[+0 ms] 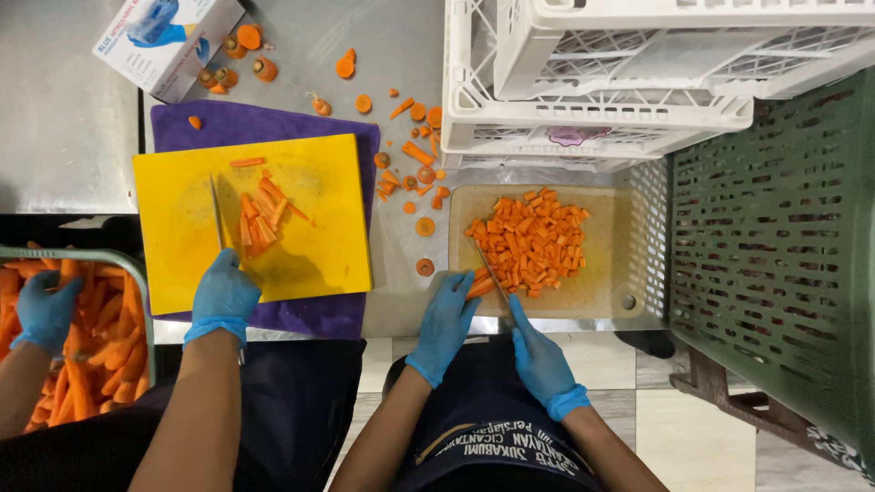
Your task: The person cuts whole carrots into small pieces on a yellow cutting board with a knife, then sweeps the cut pieces onto a nearby tray that accumulates chopped carrots. They repeatedly take new carrots from a crate and continue cutting throughout the episode.
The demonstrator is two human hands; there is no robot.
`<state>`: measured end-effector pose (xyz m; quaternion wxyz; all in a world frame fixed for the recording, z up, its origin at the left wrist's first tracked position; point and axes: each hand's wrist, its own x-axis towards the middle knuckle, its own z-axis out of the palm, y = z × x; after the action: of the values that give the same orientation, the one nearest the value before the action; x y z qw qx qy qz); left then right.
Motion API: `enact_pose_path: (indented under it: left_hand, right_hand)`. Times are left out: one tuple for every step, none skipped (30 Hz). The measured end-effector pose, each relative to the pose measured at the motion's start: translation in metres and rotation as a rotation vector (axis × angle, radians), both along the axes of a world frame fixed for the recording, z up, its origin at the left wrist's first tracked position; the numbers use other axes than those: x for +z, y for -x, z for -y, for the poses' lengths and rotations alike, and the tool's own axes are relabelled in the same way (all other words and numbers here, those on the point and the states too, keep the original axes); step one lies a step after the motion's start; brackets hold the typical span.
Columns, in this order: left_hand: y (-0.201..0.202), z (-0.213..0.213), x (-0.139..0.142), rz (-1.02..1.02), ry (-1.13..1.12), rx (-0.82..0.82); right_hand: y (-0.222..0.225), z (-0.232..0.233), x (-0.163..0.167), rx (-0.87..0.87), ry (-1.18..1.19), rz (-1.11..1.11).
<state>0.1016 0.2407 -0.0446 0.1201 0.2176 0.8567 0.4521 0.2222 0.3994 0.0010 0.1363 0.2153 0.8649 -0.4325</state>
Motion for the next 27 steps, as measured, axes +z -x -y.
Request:
enact_pose_path:
  left_hand:
    - [0.0, 0.0, 0.0, -0.011, -0.016, 0.0]
    - [0.0, 0.001, 0.001, -0.024, -0.033, 0.0]
    - [0.0, 0.002, 0.002, -0.022, -0.046, 0.001]
    - [0.0, 0.003, 0.003, -0.018, -0.058, 0.004]
    - [0.0, 0.004, 0.004, -0.017, -0.07, 0.007]
    - [0.0, 0.004, 0.006, -0.02, -0.062, 0.003]
    - [0.0, 0.005, 0.006, -0.023, -0.055, -0.001]
    - [0.0, 0.005, 0.006, -0.024, -0.047, -0.008]
    - [0.0, 0.005, 0.006, -0.032, -0.043, -0.004]
    - [-0.001, 0.005, 0.005, -0.041, -0.039, -0.001]
    - [-0.001, 0.004, 0.003, -0.049, -0.036, 0.003]
    - [-0.002, 0.004, 0.002, -0.083, -0.041, 0.003]
    - [-0.002, 0.003, -0.001, -0.115, -0.046, 0.003]
    - [-0.003, 0.003, -0.003, -0.148, -0.05, 0.003]
    - [-0.003, 0.002, -0.005, -0.154, -0.027, -0.007]
    - [-0.003, 0.002, -0.007, -0.159, -0.004, -0.017]
    - [-0.003, 0.001, -0.008, -0.165, 0.019, -0.025]
    - [-0.003, 0.001, -0.009, -0.176, 0.025, -0.026]
    - [-0.003, 0.001, -0.009, -0.187, 0.031, -0.028]
    - [-0.004, 0.001, -0.01, -0.201, 0.036, -0.027]
    - [-0.004, 0.001, -0.01, -0.211, 0.033, -0.023]
    - [-0.005, 0.002, -0.01, -0.217, 0.031, -0.021]
    - [-0.006, 0.002, -0.01, -0.225, 0.03, -0.02]
    - [-0.007, 0.002, -0.01, -0.22, 0.052, -0.035]
    - [-0.007, 0.003, -0.01, -0.216, 0.074, -0.05]
    - [-0.008, 0.003, -0.01, -0.209, 0.096, -0.066]
    - [-0.009, 0.003, -0.011, -0.198, 0.088, -0.057]
  right_hand:
    - [0.0, 0.0, 0.001, -0.004, -0.005, 0.008]
    - [0.001, 0.0, 0.002, -0.008, -0.012, 0.014]
    - [0.001, 0.0, 0.002, -0.006, -0.013, 0.007]
    - [0.001, 0.001, 0.003, -0.004, -0.013, 0.001]
    - [0.001, 0.002, 0.003, -0.001, -0.014, -0.008]
    - [0.001, 0.003, 0.004, 0.015, -0.038, 0.016]
    - [0.0, 0.004, 0.004, 0.03, -0.062, 0.041]
    - [-0.002, 0.005, 0.004, 0.044, -0.085, 0.066]
    - [-0.002, 0.006, 0.003, 0.061, -0.081, -0.004]
    - [-0.002, 0.007, 0.002, 0.078, -0.077, -0.074]
    - [-0.002, 0.008, 0.002, 0.097, -0.074, -0.145]
    - [-0.002, 0.008, 0.002, 0.103, -0.091, -0.112]
    - [-0.002, 0.008, 0.002, 0.11, -0.107, -0.077]
    - [-0.002, 0.008, 0.002, 0.118, -0.123, -0.043]
    - [-0.002, 0.008, 0.003, 0.123, -0.136, -0.024]
    - [-0.003, 0.009, 0.005, 0.128, -0.148, -0.004]
    - [-0.002, 0.009, 0.006, 0.135, -0.161, 0.015]
    - [-0.003, 0.009, 0.008, 0.14, -0.169, 0.038]
    - [-0.003, 0.01, 0.009, 0.145, -0.177, 0.061]
    - [-0.003, 0.011, 0.01, 0.151, -0.187, 0.082]
    - [-0.002, 0.012, 0.01, 0.156, -0.2, 0.095]
    - [-0.003, 0.013, 0.01, 0.159, -0.211, 0.112]
    - [-0.003, 0.015, 0.009, 0.162, -0.222, 0.129]
    - [-0.001, 0.015, 0.007, 0.16, -0.18, 0.025]
    - [0.002, 0.015, 0.004, 0.157, -0.138, -0.081]
    - [0.003, 0.016, 0.001, 0.153, -0.095, -0.183]
    - [0.002, 0.018, 0.0, 0.147, -0.11, -0.141]
